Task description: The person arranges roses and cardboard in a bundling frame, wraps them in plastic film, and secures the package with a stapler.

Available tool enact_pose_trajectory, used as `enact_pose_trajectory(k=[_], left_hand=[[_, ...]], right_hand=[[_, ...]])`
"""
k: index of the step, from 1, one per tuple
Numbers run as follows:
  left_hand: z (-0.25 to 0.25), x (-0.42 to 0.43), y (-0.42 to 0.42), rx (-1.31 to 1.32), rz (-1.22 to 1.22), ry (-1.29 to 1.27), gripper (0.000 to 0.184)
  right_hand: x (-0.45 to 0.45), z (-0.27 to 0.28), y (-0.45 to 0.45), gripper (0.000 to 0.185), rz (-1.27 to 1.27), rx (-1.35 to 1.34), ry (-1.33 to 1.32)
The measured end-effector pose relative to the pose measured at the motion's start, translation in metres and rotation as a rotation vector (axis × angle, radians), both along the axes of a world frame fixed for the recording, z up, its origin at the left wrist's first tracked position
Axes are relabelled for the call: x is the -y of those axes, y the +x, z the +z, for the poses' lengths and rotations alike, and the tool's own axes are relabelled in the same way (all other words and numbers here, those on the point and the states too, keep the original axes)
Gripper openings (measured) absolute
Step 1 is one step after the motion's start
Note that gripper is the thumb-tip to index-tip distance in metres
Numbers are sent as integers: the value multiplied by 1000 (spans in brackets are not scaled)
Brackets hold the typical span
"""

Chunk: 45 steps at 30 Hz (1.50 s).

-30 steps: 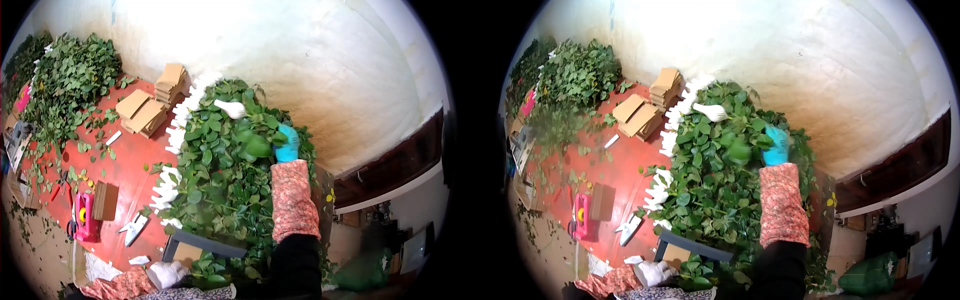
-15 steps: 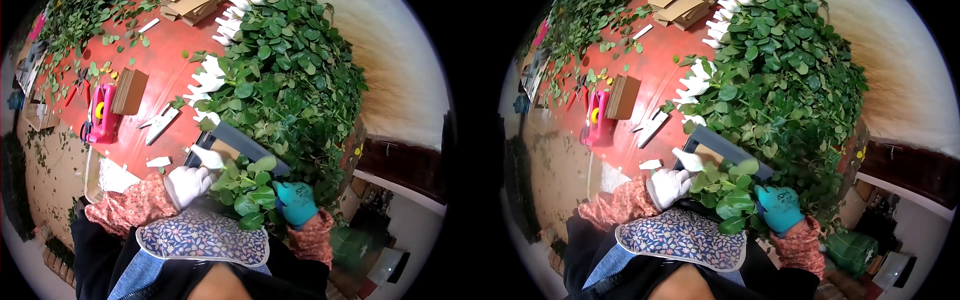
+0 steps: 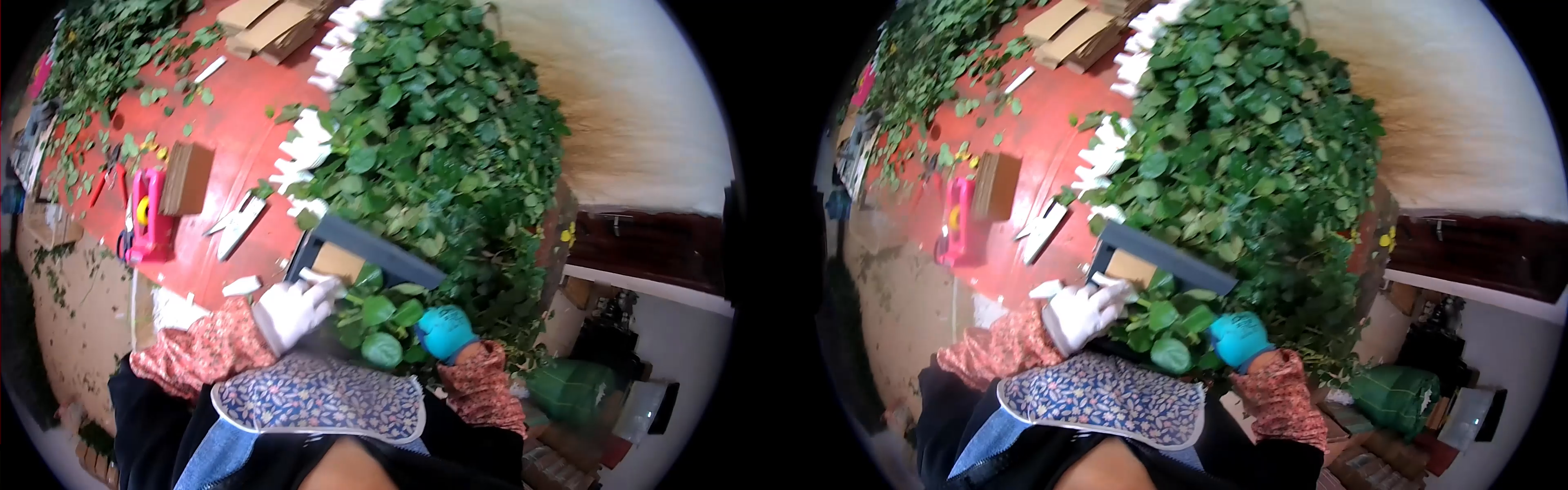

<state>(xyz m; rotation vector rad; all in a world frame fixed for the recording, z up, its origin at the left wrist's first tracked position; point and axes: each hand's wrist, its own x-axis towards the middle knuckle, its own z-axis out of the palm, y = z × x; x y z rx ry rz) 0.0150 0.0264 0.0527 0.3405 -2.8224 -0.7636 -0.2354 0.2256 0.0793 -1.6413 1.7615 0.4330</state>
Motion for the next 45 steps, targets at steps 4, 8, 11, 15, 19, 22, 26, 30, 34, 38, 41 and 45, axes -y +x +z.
enact_pose_trajectory(k=[4, 8, 11, 15, 19, 22, 26, 30, 34, 38, 41, 45], left_hand=[[-17, -7, 9, 255, -62, -88, 29], [22, 9, -7, 133, -96, -51, 20], [4, 13, -6, 96, -208, -43, 25], [-17, 16, -5, 105, -280, 84, 28], [-21, 31, -8, 6, -435, 146, 23], [-62, 29, 9, 151, -451, 263, 37], [-68, 26, 0, 410, -370, 549, 51], [-53, 31, -1, 276, -522, 355, 40], [-62, 19, 5, 100, -513, -160, 35], [-48, 20, 3, -82, -382, -86, 34], [6, 22, 0, 118, -238, -71, 38], [28, 19, -4, 377, -124, -14, 42]], right_hand=[[7, 6, -3, 17, -14, 36, 112], [20, 47, -26, 24, -127, 149, -72], [62, 92, -76, 20, -208, -14, -178], [158, 119, -148, 21, -403, -48, -564], [274, 35, -281, 32, -478, -84, -986], [354, 11, -334, 36, -529, -354, -1026], [413, -28, -353, 34, -654, -514, -755], [398, -13, -333, 29, -521, -541, -780], [346, 10, -308, 26, -491, -472, -943], [279, 3, -311, 23, -398, -351, -1373], [225, 108, -210, 26, -151, -510, -1275], [165, 143, -66, 14, 20, -566, -1164]])
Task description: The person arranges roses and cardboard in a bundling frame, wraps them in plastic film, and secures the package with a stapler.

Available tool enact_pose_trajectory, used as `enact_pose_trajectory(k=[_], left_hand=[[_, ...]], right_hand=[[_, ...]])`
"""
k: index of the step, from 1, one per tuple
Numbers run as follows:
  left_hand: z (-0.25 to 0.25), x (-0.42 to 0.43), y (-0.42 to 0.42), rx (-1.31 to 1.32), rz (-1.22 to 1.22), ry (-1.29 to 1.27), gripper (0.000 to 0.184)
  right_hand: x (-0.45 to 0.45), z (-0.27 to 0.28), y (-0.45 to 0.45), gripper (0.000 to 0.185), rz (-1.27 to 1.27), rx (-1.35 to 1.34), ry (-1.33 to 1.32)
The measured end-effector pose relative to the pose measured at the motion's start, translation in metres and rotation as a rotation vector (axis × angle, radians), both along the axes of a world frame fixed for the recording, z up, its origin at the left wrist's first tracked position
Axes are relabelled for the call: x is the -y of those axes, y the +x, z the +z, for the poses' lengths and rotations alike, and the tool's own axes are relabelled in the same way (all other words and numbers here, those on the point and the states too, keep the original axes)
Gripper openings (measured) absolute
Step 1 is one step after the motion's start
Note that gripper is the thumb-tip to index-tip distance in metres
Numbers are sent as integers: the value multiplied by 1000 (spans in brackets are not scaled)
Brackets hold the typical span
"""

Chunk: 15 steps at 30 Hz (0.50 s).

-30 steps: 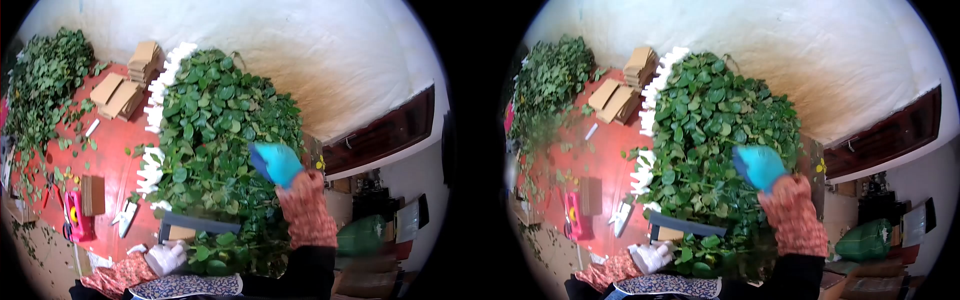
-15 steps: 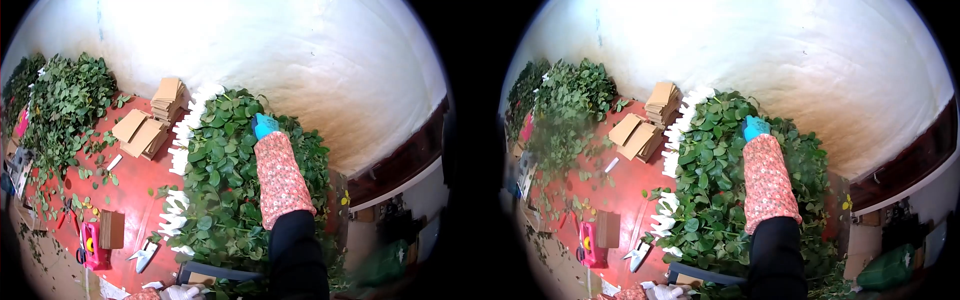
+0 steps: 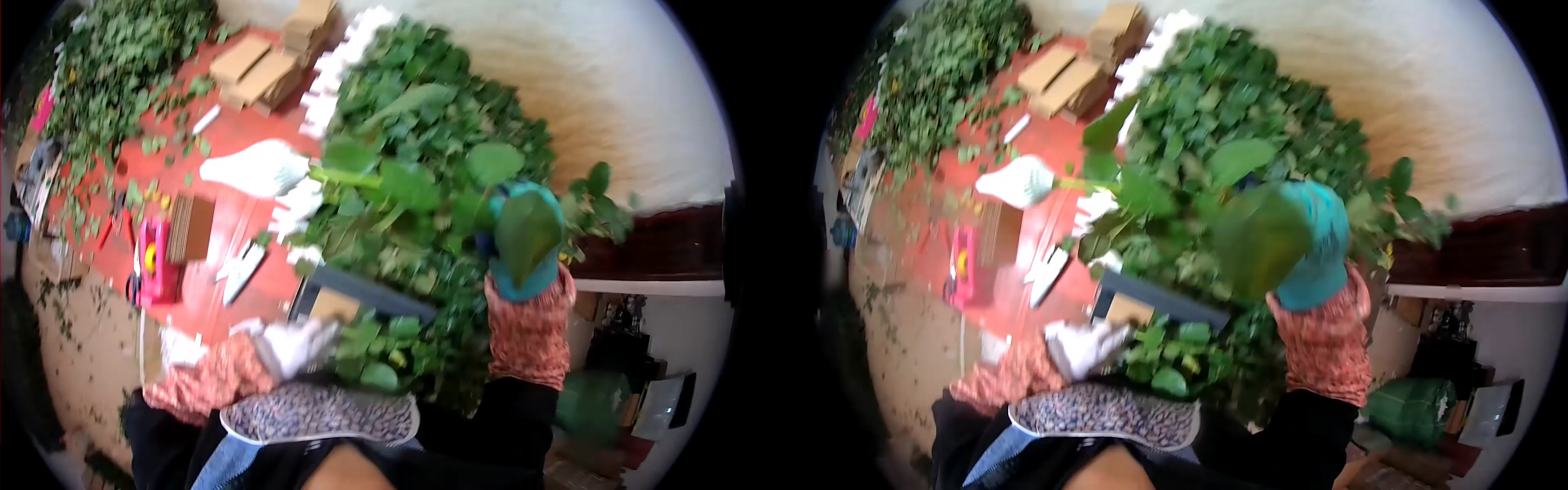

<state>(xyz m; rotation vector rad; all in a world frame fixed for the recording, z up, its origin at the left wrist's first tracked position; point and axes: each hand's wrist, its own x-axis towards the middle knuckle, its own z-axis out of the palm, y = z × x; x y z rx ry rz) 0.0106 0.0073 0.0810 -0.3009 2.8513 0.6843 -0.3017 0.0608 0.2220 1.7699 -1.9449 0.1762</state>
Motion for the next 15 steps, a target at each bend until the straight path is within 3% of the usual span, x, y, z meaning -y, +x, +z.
enact_pose_trajectory(k=[1, 3, 5, 6, 7, 9, 10, 12, 15], left_hand=[[4, 2, -2, -58, 28, 77, 42], [-15, -5, 2, -37, 60, -8, 38], [-18, -8, 5, -277, 240, 20, 34], [-16, 6, 0, -205, 26, -43, 29], [-18, 3, 3, -202, 26, -36, 29], [-19, -5, 10, -188, 104, 279, 40], [-11, 1, 7, -65, 58, 327, 50], [-13, 0, 8, -110, 38, 281, 51], [-10, -4, 7, -152, 13, 152, 63]], right_hand=[[-27, -22, 14, 11, 17, 83, 92], [-70, -46, 35, 10, 64, 176, 252], [-103, -55, 56, 11, 111, 236, 415], [-116, -64, 59, 16, 117, 284, 473], [-127, -72, 62, 24, 121, 333, 531], [-146, -91, 64, 30, -62, 402, 759], [-156, -103, 61, 30, -67, 408, 759], [-176, -125, 55, 33, 68, 500, 534], [-185, -147, 52, 31, 22, 577, 627]])
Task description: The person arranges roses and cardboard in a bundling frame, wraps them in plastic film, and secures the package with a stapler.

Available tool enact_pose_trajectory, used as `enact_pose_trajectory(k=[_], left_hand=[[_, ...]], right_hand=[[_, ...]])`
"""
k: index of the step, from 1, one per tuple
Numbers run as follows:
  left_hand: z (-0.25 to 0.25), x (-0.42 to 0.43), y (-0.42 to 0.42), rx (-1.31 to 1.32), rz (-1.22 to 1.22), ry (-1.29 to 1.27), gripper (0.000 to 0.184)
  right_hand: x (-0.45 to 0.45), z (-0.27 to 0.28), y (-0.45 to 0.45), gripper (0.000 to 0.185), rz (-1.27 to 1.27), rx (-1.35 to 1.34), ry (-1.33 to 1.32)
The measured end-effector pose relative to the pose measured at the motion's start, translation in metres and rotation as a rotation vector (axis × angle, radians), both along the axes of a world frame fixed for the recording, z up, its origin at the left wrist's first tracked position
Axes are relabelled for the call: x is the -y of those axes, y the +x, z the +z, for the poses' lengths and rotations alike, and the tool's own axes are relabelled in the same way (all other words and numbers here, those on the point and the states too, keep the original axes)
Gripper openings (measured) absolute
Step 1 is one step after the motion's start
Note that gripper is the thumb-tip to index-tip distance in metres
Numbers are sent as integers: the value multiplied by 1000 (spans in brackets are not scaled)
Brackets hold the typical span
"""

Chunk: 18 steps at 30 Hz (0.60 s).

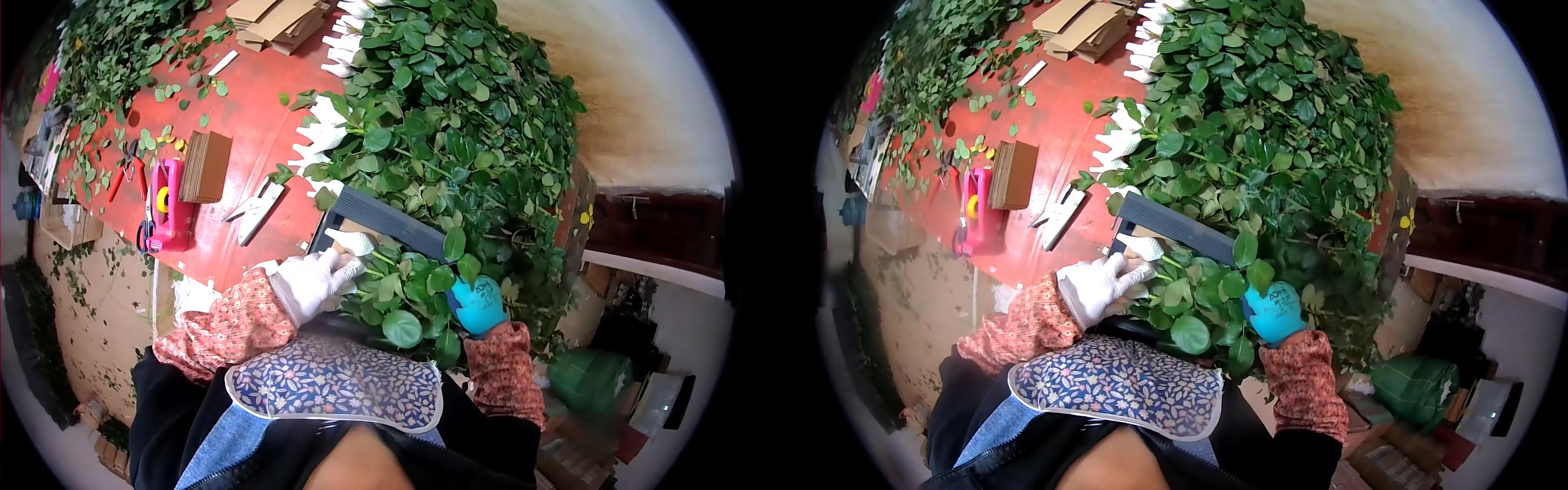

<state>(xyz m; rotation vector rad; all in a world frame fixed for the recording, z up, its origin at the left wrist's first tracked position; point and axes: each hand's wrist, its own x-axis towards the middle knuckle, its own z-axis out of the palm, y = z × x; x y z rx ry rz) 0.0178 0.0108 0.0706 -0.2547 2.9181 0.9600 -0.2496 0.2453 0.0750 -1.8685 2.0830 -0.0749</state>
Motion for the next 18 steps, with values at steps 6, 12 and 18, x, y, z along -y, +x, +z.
enact_pose_trajectory(k=[6, 12, 18], left_hand=[[0, 4, -11, 52, -83, -126, 51], [-15, 5, -20, -115, -80, 4, 36], [-8, 8, -25, -71, -133, -35, 37]], right_hand=[[-22, -46, -2, 23, -30, 8, 69], [-4, -5, -27, 38, -304, 504, 301], [106, 115, -122, 32, -87, -26, -331]])
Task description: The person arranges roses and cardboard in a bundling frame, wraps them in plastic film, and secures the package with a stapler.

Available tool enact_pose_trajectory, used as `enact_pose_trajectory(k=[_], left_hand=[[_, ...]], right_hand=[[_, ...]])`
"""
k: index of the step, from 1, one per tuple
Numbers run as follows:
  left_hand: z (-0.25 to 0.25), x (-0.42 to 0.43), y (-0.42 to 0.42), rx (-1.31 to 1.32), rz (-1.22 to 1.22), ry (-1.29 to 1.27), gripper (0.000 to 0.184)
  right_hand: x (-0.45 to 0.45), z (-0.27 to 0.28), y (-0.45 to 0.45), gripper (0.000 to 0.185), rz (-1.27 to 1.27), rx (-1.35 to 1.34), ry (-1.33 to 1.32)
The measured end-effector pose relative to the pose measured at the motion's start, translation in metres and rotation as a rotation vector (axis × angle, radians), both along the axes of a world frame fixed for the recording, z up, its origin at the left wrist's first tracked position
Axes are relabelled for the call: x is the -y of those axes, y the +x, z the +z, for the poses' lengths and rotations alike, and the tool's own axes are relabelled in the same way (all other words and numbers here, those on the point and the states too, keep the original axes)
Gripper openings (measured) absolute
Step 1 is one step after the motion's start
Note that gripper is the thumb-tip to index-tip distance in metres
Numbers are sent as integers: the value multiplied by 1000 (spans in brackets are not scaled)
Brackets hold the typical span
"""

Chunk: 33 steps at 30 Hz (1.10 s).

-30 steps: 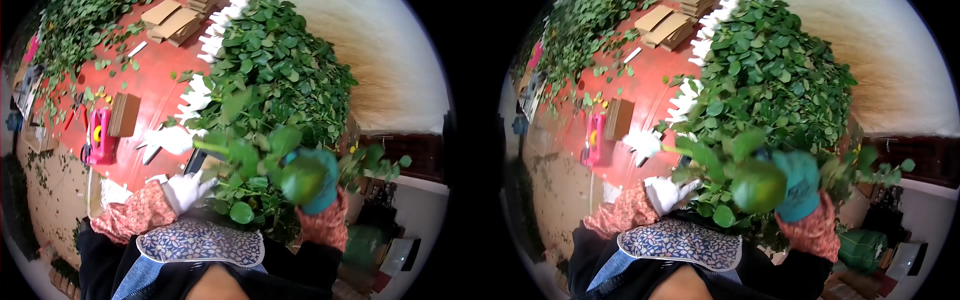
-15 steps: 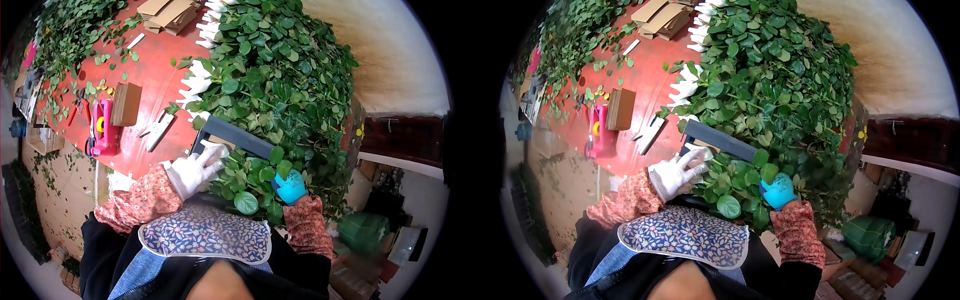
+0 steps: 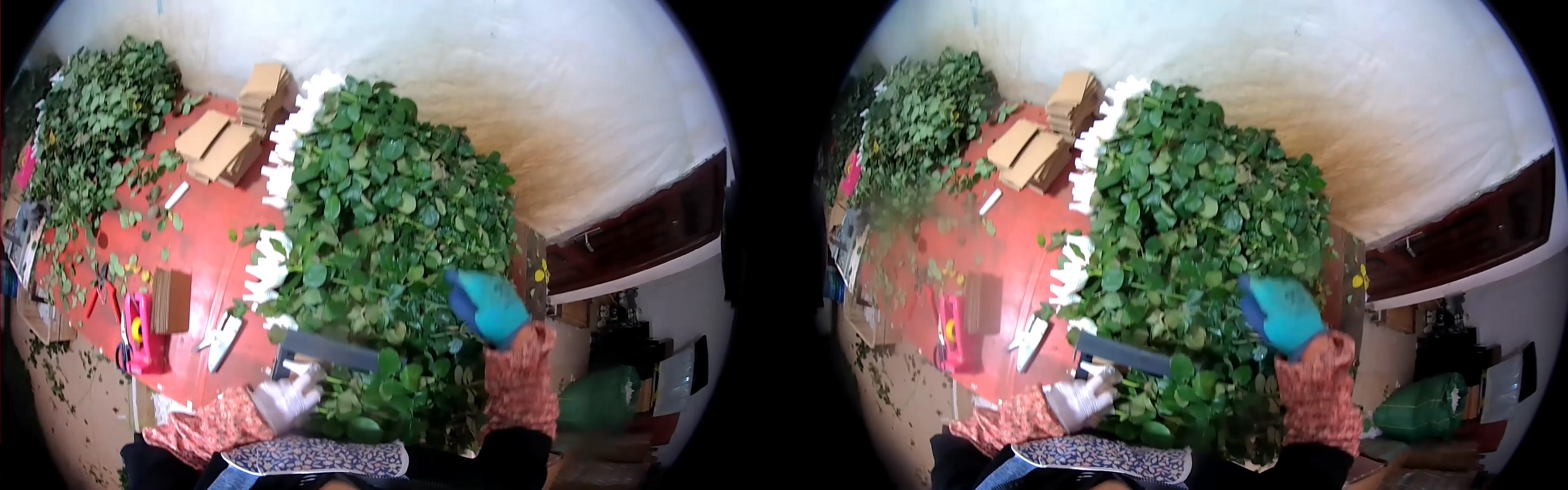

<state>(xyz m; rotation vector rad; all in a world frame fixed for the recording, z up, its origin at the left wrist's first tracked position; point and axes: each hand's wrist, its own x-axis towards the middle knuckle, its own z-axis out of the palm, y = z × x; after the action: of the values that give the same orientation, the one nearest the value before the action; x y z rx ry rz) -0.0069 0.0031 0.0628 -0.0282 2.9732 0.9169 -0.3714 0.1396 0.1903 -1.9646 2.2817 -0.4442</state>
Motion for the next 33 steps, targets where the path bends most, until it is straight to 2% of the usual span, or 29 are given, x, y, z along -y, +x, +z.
enact_pose_trajectory(k=[1, 2, 3, 5, 6, 7, 8, 10, 12, 13, 16, 18, 21, 22, 24, 25, 26, 28, 29, 31, 32, 33], left_hand=[[-13, -1, 3, -41, -9, -21, 32], [-10, 0, 2, -60, -8, -27, 32], [-14, 0, 2, -46, -24, -15, 33], [-32, -1, 7, -45, -60, 15, 33], [-48, -2, 10, -60, -76, 31, 34], [-67, -2, 15, 52, -214, -53, 51], [-65, 0, 15, -46, -207, -142, 52], [-68, -5, 15, -32, -147, -152, 38], [-106, -14, 29, -177, -93, -197, 40], [-105, -8, 26, -247, -160, -349, 40], [-71, -5, 16, -192, -138, -302, 38], [-81, -7, 14, -327, -103, -387, 35], [-80, -10, 16, -249, -93, -453, 35], [-58, -7, 13, -152, -64, -356, 34], [-51, 0, 13, 113, -125, 110, 46], [-31, 6, 8, 143, -139, 135, 50], [-16, 8, 5, 189, -134, 173, 58], [-4, 8, 3, 280, -126, 86, 60], [-7, 9, 6, 134, -103, 173, 51], [-9, 8, 8, 83, -80, 169, 53], [-6, 8, 6, 38, -76, 178, 53], [0, 6, 7, 167, -58, 48, 55]], right_hand=[[36, 19, -15, 25, -284, 404, 284], [65, -4, -45, 21, -49, 76, -72], [99, -22, -73, 27, 26, -91, -257], [168, -44, -115, 30, -224, 125, -145], [206, -75, -151, 31, -229, 21, -222], [238, -88, -174, 33, -251, -49, -205], [264, -104, -195, 33, -251, -37, -237], [307, -137, -223, 35, -331, -216, -71], [331, -164, -231, 37, -494, -142, 1], [337, -162, -230, 37, -477, -111, 86], [324, -139, -215, 34, -455, -154, 145], [303, -124, -208, 31, -402, -186, 132], [266, -108, -190, 26, -324, -265, 46], [252, -105, -186, 22, -300, -319, -16], [224, -113, -180, 26, -286, -258, -203], [209, -110, -174, 29, -290, -203, -214], [194, -116, -174, 35, -256, -265, -322], [161, -104, -159, 38, -181, -242, -428], [144, -94, -150, 37, -142, -165, -414], [113, -69, -129, 37, -43, -75, -398], [98, -66, -122, 38, -7, -193, -449], [89, -60, -118, 36, 16, -109, -411]])
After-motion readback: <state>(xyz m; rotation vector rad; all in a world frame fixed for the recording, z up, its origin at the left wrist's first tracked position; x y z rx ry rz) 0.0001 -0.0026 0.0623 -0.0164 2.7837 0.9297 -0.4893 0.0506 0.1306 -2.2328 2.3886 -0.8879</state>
